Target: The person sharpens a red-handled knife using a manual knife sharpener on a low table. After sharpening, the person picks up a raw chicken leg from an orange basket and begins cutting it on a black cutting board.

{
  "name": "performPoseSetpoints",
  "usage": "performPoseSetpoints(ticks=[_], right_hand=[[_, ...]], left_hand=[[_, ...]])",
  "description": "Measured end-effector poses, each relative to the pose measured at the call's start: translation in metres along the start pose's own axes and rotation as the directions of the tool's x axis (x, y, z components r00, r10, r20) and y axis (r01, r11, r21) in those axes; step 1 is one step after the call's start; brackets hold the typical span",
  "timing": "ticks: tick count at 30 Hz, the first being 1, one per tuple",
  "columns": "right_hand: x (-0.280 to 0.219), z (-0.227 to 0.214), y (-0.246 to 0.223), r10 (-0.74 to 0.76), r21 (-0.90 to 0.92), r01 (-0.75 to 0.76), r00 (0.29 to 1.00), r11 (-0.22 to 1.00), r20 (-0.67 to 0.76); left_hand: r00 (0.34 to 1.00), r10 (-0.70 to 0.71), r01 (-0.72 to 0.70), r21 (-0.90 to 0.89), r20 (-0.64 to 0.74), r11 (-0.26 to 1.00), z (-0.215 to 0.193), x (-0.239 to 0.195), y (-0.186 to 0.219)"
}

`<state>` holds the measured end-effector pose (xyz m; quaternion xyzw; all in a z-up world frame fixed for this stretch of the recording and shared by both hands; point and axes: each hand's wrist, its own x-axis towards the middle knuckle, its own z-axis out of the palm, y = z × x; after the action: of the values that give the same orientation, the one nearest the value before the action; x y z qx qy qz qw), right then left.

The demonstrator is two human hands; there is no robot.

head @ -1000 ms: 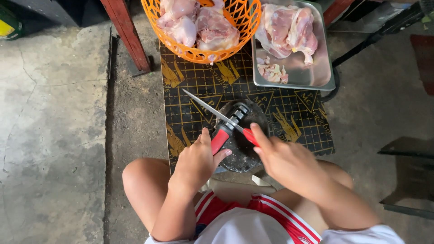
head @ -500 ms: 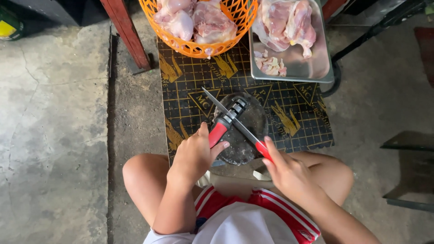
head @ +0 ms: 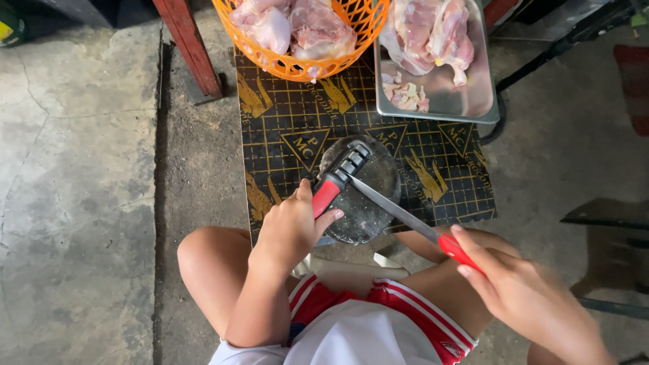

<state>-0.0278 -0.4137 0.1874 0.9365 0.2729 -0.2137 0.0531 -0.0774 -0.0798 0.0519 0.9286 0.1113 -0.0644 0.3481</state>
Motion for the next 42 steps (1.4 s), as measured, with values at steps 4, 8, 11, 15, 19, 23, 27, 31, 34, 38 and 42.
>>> performPoseSetpoints(ticks=[4,8,11,15,19,23,27,31,34,38,42], right_hand=[[0.009,-0.020,-0.008,0.018,-0.131,-0.009,0.997,0.991,0.069],[0.030,-0.031,-0.028,-0.016,-0.216,0.036,0.995,0.976,0.096],[0.053,-0.027,-0.043,-0.155,-0.186,0.155,0.988,0.970,0.014],[0.089,-0.012,-0.060,-0.254,-0.053,0.250,0.965,0.967,-0.070],[0.106,-0.014,-0.091,-0.270,0.104,0.295,0.942,0.950,-0.198],[0.106,-0.003,-0.105,-0.295,0.110,0.346,0.898,0.932,-0.326],[0.111,0.046,-0.090,-0.245,0.137,0.354,0.833,0.925,-0.495],[0.080,0.054,-0.079,-0.187,0.146,0.279,0.874,0.949,-0.449],[0.063,0.063,-0.061,-0.135,0.211,0.223,0.921,0.952,-0.364],[0.038,0.055,-0.033,-0.159,0.097,0.202,0.929,0.975,-0.334],[0.023,0.032,-0.008,-0.335,-0.051,0.344,0.855,0.938,-0.396]], left_hand=[[1.000,0.013,-0.012,0.013,-0.012,1.000,0.003,0.000,-0.002],[1.000,-0.002,0.002,0.017,-0.008,1.000,0.003,0.001,-0.001],[1.000,-0.015,0.015,0.002,-0.001,1.000,0.003,0.001,0.000],[1.000,0.000,0.000,0.006,-0.015,1.000,0.004,0.000,-0.001],[0.999,-0.024,0.023,0.061,0.026,0.998,-0.016,-0.004,0.014],[1.000,-0.023,0.022,0.057,0.016,0.998,-0.019,-0.006,0.016],[0.999,-0.029,0.029,0.037,0.020,0.999,-0.020,-0.005,0.016],[0.997,-0.049,0.048,0.024,0.055,0.999,-0.020,-0.004,0.016],[0.997,-0.043,0.044,-0.020,0.069,0.999,-0.012,-0.001,0.008],[0.997,-0.035,0.037,-0.025,0.069,0.999,-0.012,-0.001,0.007],[0.998,-0.019,0.022,-0.036,0.067,0.999,-0.012,-0.001,0.006]])
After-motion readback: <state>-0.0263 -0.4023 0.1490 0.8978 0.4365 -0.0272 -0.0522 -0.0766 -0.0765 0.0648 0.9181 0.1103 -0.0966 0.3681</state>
